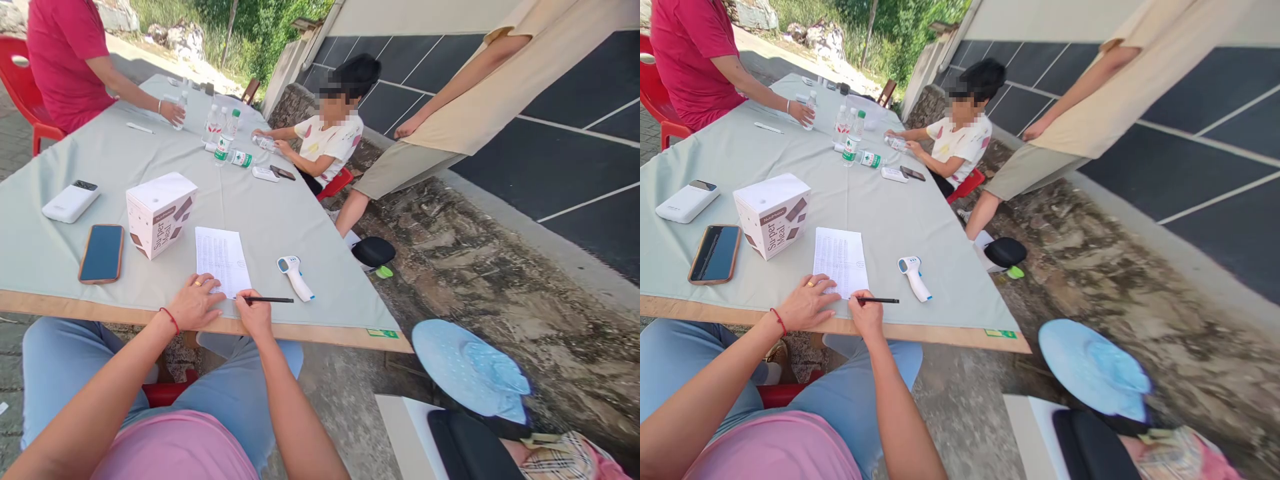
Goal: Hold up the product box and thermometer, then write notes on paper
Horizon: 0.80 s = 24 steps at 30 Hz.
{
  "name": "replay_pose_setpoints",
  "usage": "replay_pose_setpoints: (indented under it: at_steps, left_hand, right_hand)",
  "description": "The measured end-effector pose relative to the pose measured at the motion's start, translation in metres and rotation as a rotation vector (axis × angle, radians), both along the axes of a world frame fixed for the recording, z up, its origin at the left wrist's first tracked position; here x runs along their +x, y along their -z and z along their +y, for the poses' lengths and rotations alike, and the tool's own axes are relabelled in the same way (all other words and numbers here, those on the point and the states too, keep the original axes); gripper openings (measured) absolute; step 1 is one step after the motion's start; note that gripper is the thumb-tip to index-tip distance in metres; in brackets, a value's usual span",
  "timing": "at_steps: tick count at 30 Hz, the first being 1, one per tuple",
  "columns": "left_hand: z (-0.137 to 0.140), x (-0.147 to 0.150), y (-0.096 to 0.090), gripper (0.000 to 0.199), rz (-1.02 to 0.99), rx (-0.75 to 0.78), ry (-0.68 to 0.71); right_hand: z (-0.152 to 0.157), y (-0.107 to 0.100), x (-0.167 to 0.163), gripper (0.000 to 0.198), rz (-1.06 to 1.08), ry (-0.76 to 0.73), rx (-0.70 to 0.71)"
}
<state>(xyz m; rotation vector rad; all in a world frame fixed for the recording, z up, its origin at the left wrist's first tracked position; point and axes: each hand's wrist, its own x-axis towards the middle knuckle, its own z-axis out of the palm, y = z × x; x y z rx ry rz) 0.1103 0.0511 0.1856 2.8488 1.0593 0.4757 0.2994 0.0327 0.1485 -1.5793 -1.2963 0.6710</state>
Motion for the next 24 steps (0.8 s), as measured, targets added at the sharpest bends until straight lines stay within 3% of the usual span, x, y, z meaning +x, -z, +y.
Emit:
replay_pose_setpoints:
  at_steps: [6,9,14,18,21,24]
  left_hand:
    - [0.0,0.0,0.0,0.03,0.002,0.001,0.001]
    - [0.0,-0.002,0.001,0.029,-0.008,0.012,0.006]
    - [0.001,-0.001,0.002,0.027,-0.048,0.0,0.006]
    - [-0.001,-0.003,-0.002,0.018,-0.16,0.011,-0.031]
    - [-0.008,-0.024,-0.009,0.013,-0.258,0.07,-0.176]
    - [-0.016,-0.068,-0.017,0.017,-0.313,0.211,-0.515]
  right_hand:
    - [-0.002,0.004,0.002,0.027,0.135,0.12,0.092]
    - [-0.002,0.004,0.004,0.032,0.078,0.133,0.158]
    - [0.015,-0.001,0.009,0.03,-0.309,0.095,0.212]
    - [0.046,-0.011,0.006,0.031,-0.699,0.042,0.067]
    - [0.069,-0.018,0.001,0.028,-0.825,0.051,-0.042]
    - [0.082,-0.023,-0.004,0.027,-0.859,0.027,-0.098]
